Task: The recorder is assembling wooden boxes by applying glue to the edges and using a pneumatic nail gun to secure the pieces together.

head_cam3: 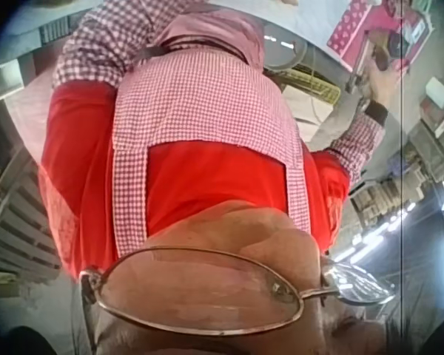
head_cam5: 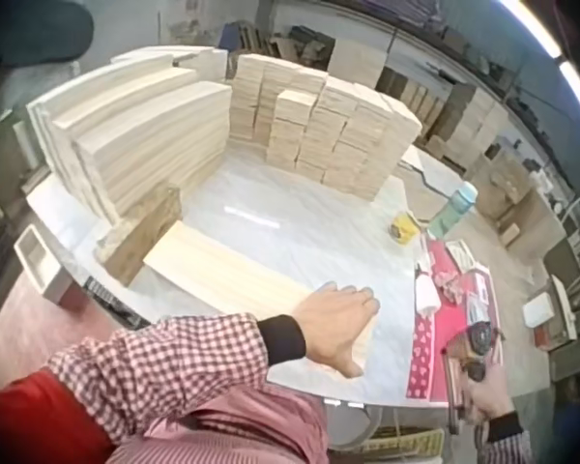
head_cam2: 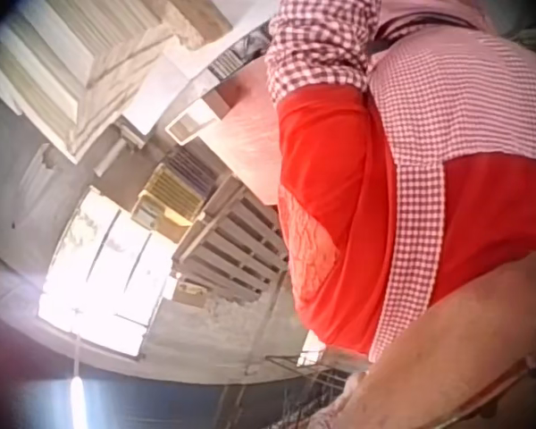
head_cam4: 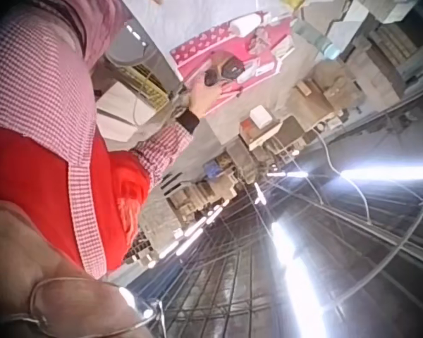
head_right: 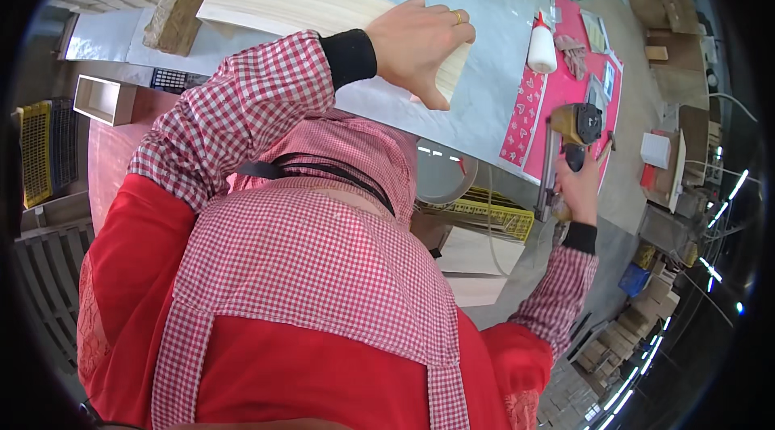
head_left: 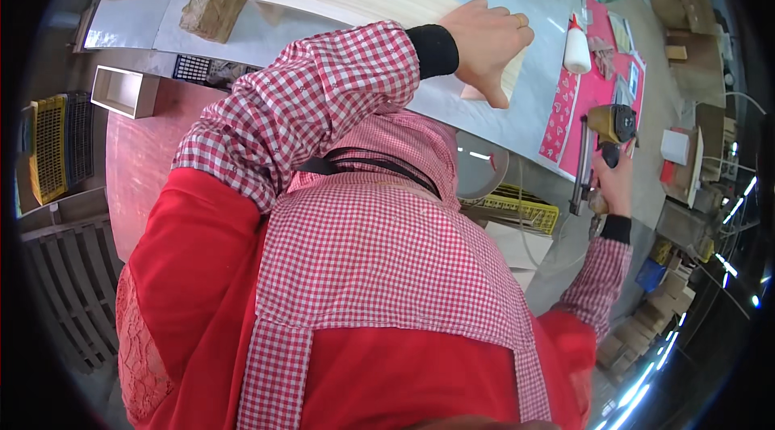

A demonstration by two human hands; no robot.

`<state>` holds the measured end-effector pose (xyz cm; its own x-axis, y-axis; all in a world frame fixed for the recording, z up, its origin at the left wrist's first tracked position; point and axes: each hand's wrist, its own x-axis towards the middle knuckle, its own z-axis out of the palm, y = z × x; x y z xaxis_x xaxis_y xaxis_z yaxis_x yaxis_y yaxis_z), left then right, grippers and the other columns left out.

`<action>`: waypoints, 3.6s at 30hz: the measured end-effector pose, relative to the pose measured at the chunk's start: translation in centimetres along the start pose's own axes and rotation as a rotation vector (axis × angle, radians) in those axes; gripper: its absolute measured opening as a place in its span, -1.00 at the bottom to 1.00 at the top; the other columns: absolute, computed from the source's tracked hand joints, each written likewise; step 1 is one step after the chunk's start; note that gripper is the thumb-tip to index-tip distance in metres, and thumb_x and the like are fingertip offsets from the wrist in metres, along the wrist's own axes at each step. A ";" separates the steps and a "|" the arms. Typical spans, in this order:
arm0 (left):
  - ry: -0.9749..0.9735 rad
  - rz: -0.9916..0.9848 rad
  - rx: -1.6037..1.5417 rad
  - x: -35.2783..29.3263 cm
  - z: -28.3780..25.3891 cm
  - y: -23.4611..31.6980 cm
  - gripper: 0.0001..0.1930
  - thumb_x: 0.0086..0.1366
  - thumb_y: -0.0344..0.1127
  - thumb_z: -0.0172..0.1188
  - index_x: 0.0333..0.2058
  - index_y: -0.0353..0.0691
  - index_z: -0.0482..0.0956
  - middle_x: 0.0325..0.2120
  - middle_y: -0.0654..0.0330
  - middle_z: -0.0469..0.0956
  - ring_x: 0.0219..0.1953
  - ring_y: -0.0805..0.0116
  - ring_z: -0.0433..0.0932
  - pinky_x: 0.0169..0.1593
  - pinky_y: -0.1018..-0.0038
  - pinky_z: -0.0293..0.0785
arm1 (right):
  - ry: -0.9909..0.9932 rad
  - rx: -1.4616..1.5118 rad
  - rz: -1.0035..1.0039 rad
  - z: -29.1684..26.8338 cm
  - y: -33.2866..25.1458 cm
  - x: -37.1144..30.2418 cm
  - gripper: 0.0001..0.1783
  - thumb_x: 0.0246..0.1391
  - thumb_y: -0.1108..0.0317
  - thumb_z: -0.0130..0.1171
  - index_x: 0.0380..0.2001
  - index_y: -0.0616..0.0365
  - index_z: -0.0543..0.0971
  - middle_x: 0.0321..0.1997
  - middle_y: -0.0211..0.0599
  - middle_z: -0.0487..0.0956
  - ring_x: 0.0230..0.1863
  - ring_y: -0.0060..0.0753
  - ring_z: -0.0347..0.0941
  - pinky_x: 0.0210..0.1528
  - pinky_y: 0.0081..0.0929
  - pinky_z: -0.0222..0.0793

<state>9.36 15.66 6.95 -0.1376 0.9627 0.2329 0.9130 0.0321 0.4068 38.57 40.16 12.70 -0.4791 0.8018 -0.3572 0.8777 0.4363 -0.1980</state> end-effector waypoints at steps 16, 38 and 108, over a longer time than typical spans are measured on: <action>-0.014 -0.013 0.049 -0.3 -0.4 -0.3 -0.23 -0.24 0.09 0.46 -0.07 -0.25 0.47 -0.15 0.13 0.49 -0.04 0.19 0.49 -0.07 0.27 0.36 | -0.070 0.149 -0.585 -2.3 -11.9 -9.2 -0.51 -0.05 0.41 0.47 -0.04 0.33 0.54 -0.08 -0.23 0.66 -0.09 -0.41 0.59 -0.04 -0.42 0.48; 0.025 -0.008 0.079 -1.0 -0.1 -0.4 -0.23 -0.22 0.08 0.50 -0.06 -0.26 0.48 -0.12 0.11 0.50 -0.02 0.19 0.50 -0.04 0.25 0.36 | -0.184 0.049 -0.720 -2.6 -13.2 -7.8 -0.52 0.00 0.52 0.41 0.00 0.37 0.50 -0.04 -0.17 0.65 -0.08 -0.41 0.60 -0.02 -0.47 0.51; 0.232 -0.062 0.094 -10.5 3.3 4.1 -0.59 0.17 -0.12 0.26 -0.06 -0.17 0.51 0.02 0.12 0.46 0.18 0.07 0.38 0.18 0.14 0.32 | 0.842 0.017 -0.410 3.4 4.4 2.0 -0.42 0.14 0.22 0.24 0.17 0.26 0.44 0.04 0.15 0.51 0.09 0.16 0.41 0.16 -0.04 0.29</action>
<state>15.86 6.58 3.27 -0.2685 0.8712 0.4109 0.9303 0.1238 0.3454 41.49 42.31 7.96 -0.5856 0.6208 0.5213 0.6372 0.7500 -0.1774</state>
